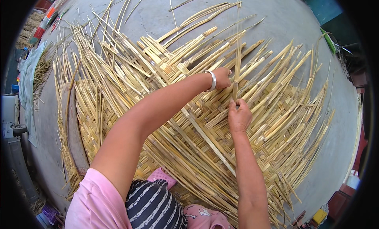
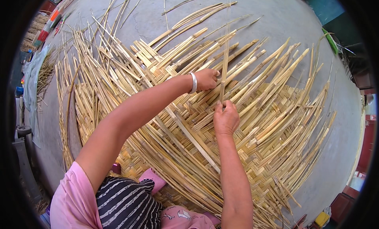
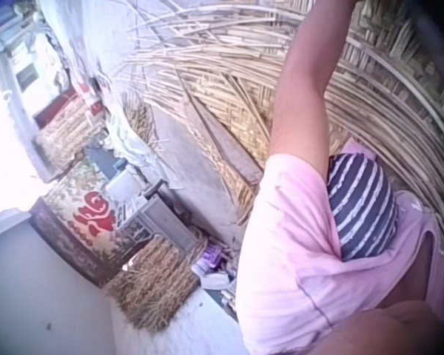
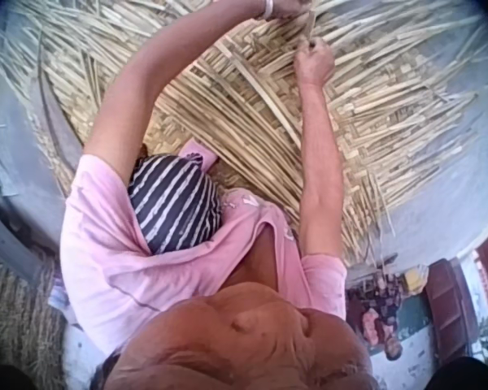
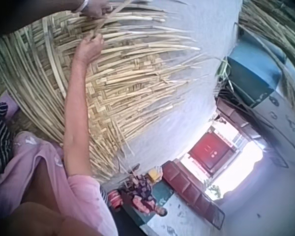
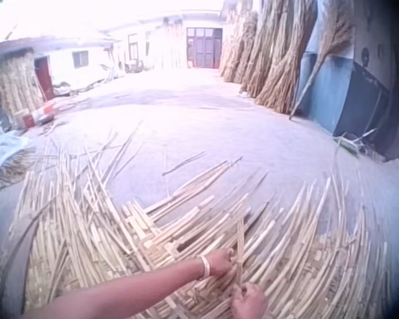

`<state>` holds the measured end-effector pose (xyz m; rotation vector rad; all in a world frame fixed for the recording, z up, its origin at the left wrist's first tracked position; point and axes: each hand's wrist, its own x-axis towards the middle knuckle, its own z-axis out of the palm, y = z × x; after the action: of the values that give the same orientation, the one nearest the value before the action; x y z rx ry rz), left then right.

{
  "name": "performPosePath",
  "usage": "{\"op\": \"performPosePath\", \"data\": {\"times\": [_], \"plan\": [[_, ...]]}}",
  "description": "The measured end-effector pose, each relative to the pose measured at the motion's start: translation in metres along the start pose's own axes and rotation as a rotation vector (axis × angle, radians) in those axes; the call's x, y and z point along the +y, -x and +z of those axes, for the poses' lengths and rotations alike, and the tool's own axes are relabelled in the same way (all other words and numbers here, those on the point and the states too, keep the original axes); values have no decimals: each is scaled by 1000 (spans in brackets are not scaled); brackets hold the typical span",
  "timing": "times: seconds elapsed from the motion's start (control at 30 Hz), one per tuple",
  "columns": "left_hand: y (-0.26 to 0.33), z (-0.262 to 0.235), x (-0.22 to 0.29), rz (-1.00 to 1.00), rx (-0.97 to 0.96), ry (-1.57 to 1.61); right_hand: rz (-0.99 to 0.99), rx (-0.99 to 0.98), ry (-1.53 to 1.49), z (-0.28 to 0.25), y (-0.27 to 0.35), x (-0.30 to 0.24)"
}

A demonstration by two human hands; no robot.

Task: The person weaves a large flat basket using dried palm leaves. They interlace the leaves by hand, adjusting and tightening the weave to form a consistent pattern.

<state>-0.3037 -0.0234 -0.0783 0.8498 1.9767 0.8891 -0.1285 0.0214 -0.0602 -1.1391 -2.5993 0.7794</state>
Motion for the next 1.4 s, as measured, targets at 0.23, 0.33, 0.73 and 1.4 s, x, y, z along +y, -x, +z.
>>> {"op": "performPosePath", "data": {"times": [0.23,0.33,0.73,1.4], "plan": [[-6,7,17,81,126,-368,113,58,-91,-2,1,2],[-17,9,15,42,31,-559,120,74,-161,0,1,8],[-10,1,31,-101,-2,-161,143,61,-260,-12,7,3],[5,23,21,-50,26,-405,129,112,-290,-9,8,5]]}}
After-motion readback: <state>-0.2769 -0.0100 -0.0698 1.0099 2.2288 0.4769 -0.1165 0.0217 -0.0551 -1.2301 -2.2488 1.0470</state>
